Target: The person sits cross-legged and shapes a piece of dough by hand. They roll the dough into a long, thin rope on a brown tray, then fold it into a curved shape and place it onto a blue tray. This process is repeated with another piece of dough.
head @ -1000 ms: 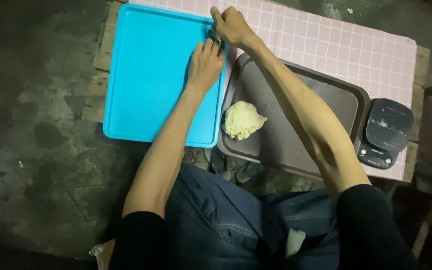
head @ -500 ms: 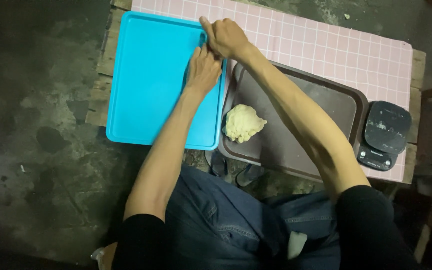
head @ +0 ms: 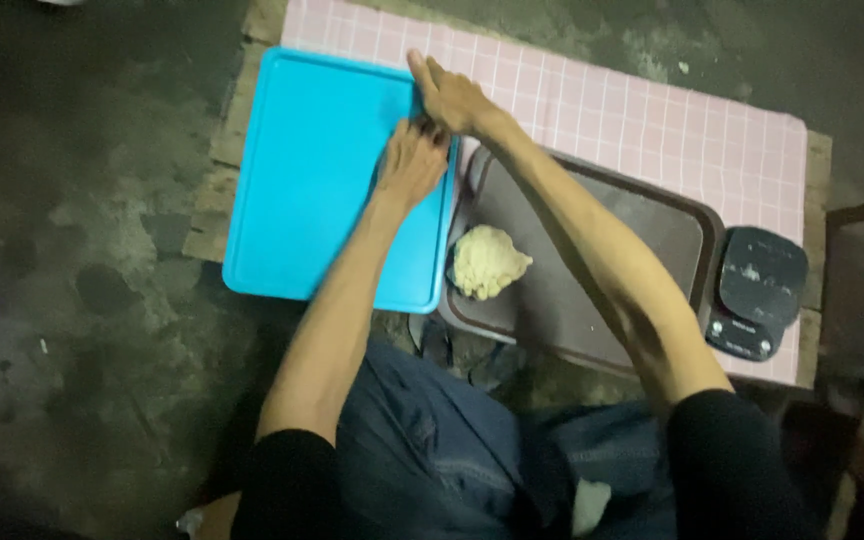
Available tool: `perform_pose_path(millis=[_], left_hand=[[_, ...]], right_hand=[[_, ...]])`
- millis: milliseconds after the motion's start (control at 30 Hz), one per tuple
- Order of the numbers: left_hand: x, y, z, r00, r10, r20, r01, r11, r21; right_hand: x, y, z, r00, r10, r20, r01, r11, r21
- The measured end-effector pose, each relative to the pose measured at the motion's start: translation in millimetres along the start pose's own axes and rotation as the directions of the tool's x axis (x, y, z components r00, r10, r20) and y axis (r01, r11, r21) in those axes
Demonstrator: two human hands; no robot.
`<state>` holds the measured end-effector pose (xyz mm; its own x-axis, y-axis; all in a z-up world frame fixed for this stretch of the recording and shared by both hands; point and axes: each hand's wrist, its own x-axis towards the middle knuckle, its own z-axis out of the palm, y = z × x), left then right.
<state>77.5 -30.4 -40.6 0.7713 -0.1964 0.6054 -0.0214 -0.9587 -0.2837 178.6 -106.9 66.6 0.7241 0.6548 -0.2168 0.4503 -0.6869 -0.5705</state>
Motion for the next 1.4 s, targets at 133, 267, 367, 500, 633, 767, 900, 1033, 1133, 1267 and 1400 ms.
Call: perform_pose_path(millis=[133, 267, 367, 500, 633, 767, 900, 1033, 1133, 1267, 1400], left_hand=[[-10.1, 5.0, 20.4, 0.999, -0.038, 0.037, 0.037, 0.998, 0.046], [5.5, -2.7, 7.5, 0.989, 0.049, 0.141, -0.031, 0.991, -0.132], [9.9, -7.2, 8.0, 0.982, 0.077, 0.17, -0.039, 0.975, -0.217], [7.2, -3.1, 7.6, 0.988, 0.06, 0.146, -0.024, 0.97, -0.242], [12.3, -12.9, -23.1, 0.991, 0.036, 0.13, 0.001, 0.962, -0.274], [9.5, -28.4, -18.0, 1.0, -0.024, 0.005, 0.025, 0.917, -0.399], [-1.5, -43.1, 3.7, 0.99, -0.121, -0.079, 0.076, 0.902, -0.426], [-5.8, -52.3, -6.5, 0.984, -0.143, -0.102, 0.08, 0.882, -0.464], [-5.6, -56.2, -13.8, 0.985, -0.165, -0.058, 0.121, 0.885, -0.45], [0.6, -48.2, -14.7, 0.986, -0.166, -0.003, 0.143, 0.861, -0.488], [24.1, -19.0, -21.9, 0.968, -0.113, 0.223, 0.23, 0.751, -0.619]], right_hand=[[-14.9, -3.2, 0.1, 0.999, -0.03, -0.045, 0.035, 0.992, 0.124], [-20.5, -5.1, -2.3, 0.997, -0.053, -0.061, 0.057, 0.997, 0.054], [-25.8, -9.7, -6.7, 0.991, -0.096, -0.095, 0.099, 0.995, 0.027], [-38.4, -13.5, -11.5, 0.985, -0.127, -0.116, 0.137, 0.988, 0.078], [-56.0, -4.3, -22.4, 0.984, -0.139, -0.112, 0.147, 0.987, 0.06], [-83.6, 13.5, -41.2, 0.971, -0.166, -0.172, 0.182, 0.98, 0.083], [-131.4, 33.8, -58.1, 0.966, -0.16, -0.202, 0.179, 0.981, 0.079], [-182.4, 48.5, -59.5, 0.972, -0.111, -0.206, 0.124, 0.991, 0.048], [-219.1, 45.6, -47.6, 0.986, -0.071, -0.152, 0.068, 0.997, -0.029], [-263.6, 40.1, -19.5, 0.997, -0.076, -0.026, 0.076, 0.997, 0.02], [-275.0, 57.1, 10.1, 0.99, -0.137, -0.027, 0.138, 0.989, 0.057]])
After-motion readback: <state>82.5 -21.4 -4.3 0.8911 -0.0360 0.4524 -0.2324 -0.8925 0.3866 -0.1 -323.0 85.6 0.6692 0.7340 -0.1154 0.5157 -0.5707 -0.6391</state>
